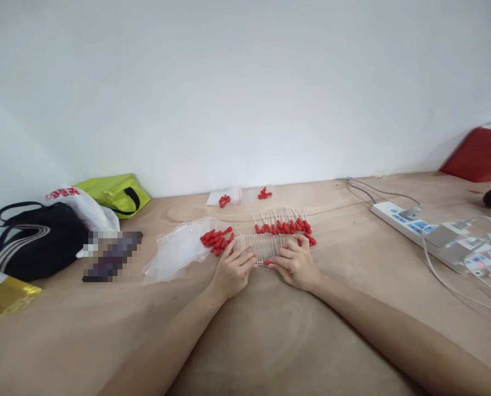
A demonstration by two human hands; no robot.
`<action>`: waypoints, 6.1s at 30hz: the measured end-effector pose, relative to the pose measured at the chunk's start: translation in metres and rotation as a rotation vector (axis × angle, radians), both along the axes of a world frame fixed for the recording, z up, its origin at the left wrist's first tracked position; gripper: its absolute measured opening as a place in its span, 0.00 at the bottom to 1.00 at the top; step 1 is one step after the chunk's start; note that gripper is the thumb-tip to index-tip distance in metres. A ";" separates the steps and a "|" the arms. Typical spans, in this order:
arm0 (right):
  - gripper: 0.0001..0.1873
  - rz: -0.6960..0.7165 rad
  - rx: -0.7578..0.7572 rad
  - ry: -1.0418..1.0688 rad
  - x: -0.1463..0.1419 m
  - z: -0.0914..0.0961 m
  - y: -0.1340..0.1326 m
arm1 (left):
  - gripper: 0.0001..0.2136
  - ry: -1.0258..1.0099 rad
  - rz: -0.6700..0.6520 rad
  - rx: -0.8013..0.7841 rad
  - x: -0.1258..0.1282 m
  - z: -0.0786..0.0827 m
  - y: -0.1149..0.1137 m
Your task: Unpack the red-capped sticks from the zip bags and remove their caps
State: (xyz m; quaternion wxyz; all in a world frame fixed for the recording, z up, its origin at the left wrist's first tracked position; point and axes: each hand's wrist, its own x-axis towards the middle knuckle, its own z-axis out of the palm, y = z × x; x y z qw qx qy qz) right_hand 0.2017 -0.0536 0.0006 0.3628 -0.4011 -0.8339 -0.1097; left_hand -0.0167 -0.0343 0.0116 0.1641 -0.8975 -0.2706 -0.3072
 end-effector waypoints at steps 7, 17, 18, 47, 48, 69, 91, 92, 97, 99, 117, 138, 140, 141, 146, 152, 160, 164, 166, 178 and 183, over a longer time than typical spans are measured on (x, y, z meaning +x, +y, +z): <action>0.11 -0.228 -0.046 0.165 0.055 -0.008 0.009 | 0.05 -0.187 0.165 0.052 -0.050 0.001 0.011; 0.13 -0.331 -0.025 0.281 0.055 -0.012 0.013 | 0.15 -0.207 0.191 -0.086 -0.014 -0.009 0.013; 0.13 -0.349 -0.037 0.291 0.057 -0.012 0.013 | 0.16 -0.212 0.189 -0.080 -0.009 -0.011 0.015; 0.23 -0.536 -0.183 0.247 0.067 -0.015 0.021 | 0.21 0.038 0.014 -0.332 -0.003 0.007 0.011; 0.23 -0.535 -0.185 0.231 0.067 -0.015 0.021 | 0.21 0.076 0.022 -0.361 -0.004 0.009 0.011; 0.13 -0.463 -0.080 0.092 0.000 0.008 0.045 | 0.17 0.042 0.011 -0.373 -0.011 0.005 0.012; 0.09 -0.153 -0.040 0.239 0.023 -0.006 -0.005 | 0.14 -0.051 0.077 0.000 0.010 0.002 -0.004; 0.09 -0.132 -0.043 0.240 0.022 -0.006 -0.007 | 0.13 -0.050 0.064 0.012 0.013 0.002 -0.006; 0.09 -0.021 -0.048 0.176 0.006 -0.002 -0.006 | 0.07 -0.091 0.056 -0.004 0.023 0.001 -0.011; 0.09 -0.011 -0.045 0.117 0.002 -0.001 -0.006 | 0.07 -0.083 0.068 -0.031 0.022 0.001 -0.011; 0.10 0.094 -0.067 0.051 0.005 0.002 -0.013 | 0.09 -0.055 -0.006 -0.129 0.019 -0.001 -0.014; 0.08 0.135 -0.115 0.083 0.010 0.001 -0.013 | 0.08 -0.126 -0.063 -0.036 0.009 0.000 -0.010; 0.09 0.075 -0.111 0.151 0.016 -0.001 -0.009 | 0.08 -0.198 0.007 -0.035 0.000 0.000 -0.004; 0.08 0.047 -0.107 0.191 0.019 -0.002 -0.006 | 0.07 -0.236 0.058 -0.040 -0.004 0.000 -0.002; 0.10 -0.005 -0.091 0.433 0.033 -0.007 0.011 | 0.12 -0.256 0.184 -0.110 -0.006 -0.005 0.005; 0.14 -0.242 -0.077 0.551 0.055 -0.008 0.022 | 0.18 -0.266 0.215 -0.026 0.002 -0.006 0.015; 0.13 -0.429 -0.208 0.317 0.056 -0.003 0.022 | 0.12 -0.202 0.114 0.071 0.009 -0.004 0.026; 0.13 -0.492 -0.220 0.232 0.052 -0.003 0.022 | 0.10 -0.139 0.039 0.006 0.011 -0.004 0.022; 0.12 -0.502 -0.227 0.208 0.052 -0.004 0.022 | 0.08 -0.131 0.016 -0.060 0.011 -0.005 0.019; 0.14 -0.519 -0.162 0.208 0.045 0.002 0.026 | 0.20 0.042 -0.046 -0.341 0.002 0.007 0.009; 0.14 -0.490 -0.133 0.126 0.014 0.013 0.038 | 0.15 0.084 -0.007 -0.345 0.003 0.008 0.011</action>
